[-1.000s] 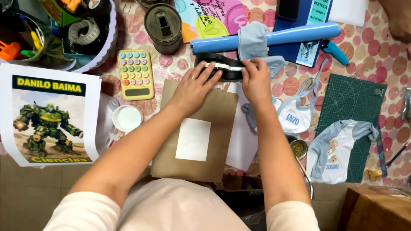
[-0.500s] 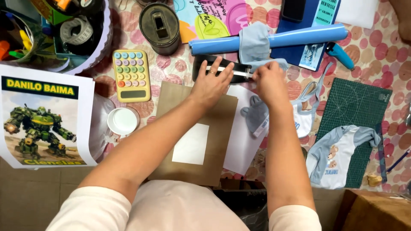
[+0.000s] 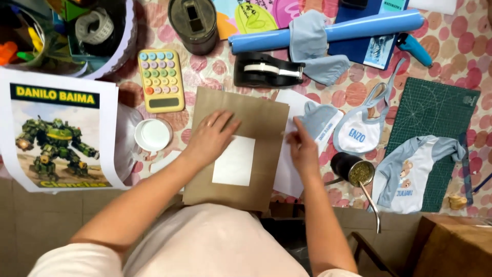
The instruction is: Cutting out printed labels and using a heat press machine to apply them to paper bags
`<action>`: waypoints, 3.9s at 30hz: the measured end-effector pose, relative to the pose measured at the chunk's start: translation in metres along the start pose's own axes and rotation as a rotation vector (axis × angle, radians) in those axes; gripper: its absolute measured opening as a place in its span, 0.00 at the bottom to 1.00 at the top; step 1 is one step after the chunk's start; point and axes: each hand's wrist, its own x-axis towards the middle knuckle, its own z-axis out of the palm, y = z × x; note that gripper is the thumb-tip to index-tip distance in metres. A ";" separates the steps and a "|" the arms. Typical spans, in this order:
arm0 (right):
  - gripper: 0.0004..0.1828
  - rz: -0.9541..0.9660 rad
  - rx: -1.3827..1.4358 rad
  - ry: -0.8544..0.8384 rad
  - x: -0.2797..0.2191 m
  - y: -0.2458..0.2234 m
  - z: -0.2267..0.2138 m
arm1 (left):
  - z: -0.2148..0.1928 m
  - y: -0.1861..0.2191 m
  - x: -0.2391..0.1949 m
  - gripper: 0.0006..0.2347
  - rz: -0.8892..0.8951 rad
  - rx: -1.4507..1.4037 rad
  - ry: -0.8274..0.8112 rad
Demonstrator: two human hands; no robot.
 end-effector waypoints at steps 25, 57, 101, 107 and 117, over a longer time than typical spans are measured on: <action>0.07 -0.051 0.125 0.167 -0.115 -0.032 0.095 | 0.037 0.013 -0.129 0.27 0.095 -0.048 -0.198; 0.07 -0.082 -0.098 0.078 -0.080 -0.021 0.092 | 0.040 0.014 -0.123 0.28 0.105 0.022 -0.216; 0.29 0.696 -0.151 -0.107 -0.090 -0.015 0.045 | -0.050 0.026 -0.121 0.30 -0.787 -0.466 -0.195; 0.27 0.691 -0.099 0.013 -0.100 0.002 0.064 | -0.047 0.013 -0.120 0.29 -0.966 -0.679 -0.083; 0.20 0.472 -0.124 -0.037 -0.116 -0.023 0.049 | -0.029 0.035 -0.128 0.26 -0.944 -0.391 -0.170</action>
